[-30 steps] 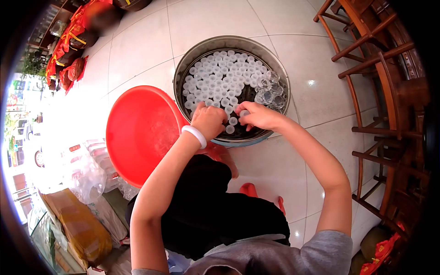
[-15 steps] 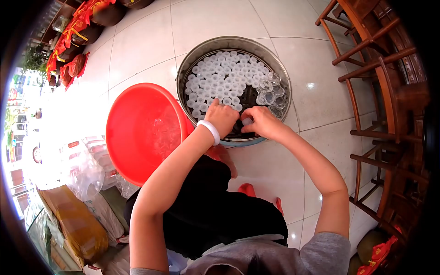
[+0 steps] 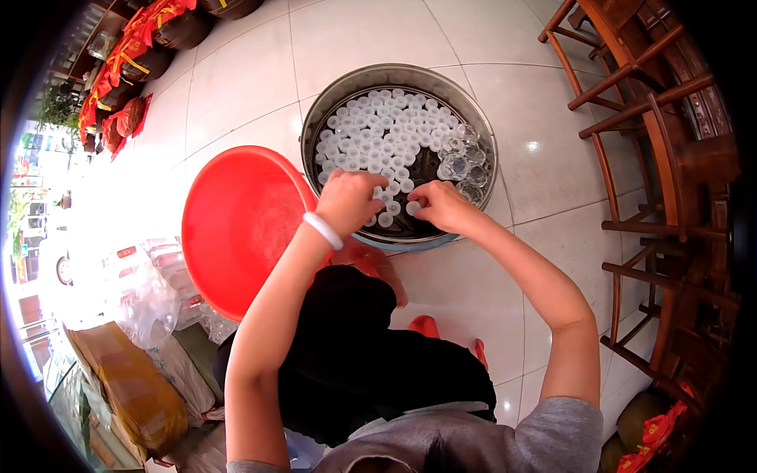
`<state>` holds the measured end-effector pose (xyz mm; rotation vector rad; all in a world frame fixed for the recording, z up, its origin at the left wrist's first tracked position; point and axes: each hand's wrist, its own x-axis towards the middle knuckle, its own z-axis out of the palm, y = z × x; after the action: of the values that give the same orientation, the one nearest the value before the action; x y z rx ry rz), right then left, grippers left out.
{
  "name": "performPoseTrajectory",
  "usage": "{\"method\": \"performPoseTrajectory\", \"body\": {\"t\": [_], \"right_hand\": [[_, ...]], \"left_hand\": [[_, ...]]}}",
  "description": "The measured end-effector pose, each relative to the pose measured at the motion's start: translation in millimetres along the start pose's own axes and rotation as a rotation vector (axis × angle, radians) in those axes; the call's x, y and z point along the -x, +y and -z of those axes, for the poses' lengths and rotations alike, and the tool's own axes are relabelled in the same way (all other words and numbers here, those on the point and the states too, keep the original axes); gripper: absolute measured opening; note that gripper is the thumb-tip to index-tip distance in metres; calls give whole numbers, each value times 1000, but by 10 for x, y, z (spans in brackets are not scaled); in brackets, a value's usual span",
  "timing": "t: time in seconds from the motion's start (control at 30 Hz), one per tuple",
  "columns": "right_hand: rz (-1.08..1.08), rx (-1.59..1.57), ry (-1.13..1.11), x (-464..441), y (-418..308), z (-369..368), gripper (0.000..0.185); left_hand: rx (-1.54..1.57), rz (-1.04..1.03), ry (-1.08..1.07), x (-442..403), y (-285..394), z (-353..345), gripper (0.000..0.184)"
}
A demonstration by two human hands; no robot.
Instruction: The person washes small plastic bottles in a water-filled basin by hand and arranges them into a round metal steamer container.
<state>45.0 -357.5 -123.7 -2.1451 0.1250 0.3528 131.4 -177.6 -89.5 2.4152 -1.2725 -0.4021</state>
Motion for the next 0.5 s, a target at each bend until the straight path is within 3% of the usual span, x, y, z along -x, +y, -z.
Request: {"method": "performPoseTrajectory", "body": {"t": [0.07,0.13,0.23,0.33,0.43,0.5], "right_hand": [[28,40,69,-57,112,-86,15],[55,80,138,-74,122,-104,15],[-26,126,31,-73,45,-84,17],[133,232,180,-89,123,-145,17],[-183,41,-39,-170,75,-135,18],[-182,-41,-30,-186,49,-154,17]], "left_hand": [[271,112,175,42,-57,86,24],[290,100,264,78,-74,172,20],[460,172,478,190,-148,248,15],[393,222,594,406,-303,335,13],[350,393,540,809,-654,383,13],[323,543,505,1099,-1041,340,15]]}}
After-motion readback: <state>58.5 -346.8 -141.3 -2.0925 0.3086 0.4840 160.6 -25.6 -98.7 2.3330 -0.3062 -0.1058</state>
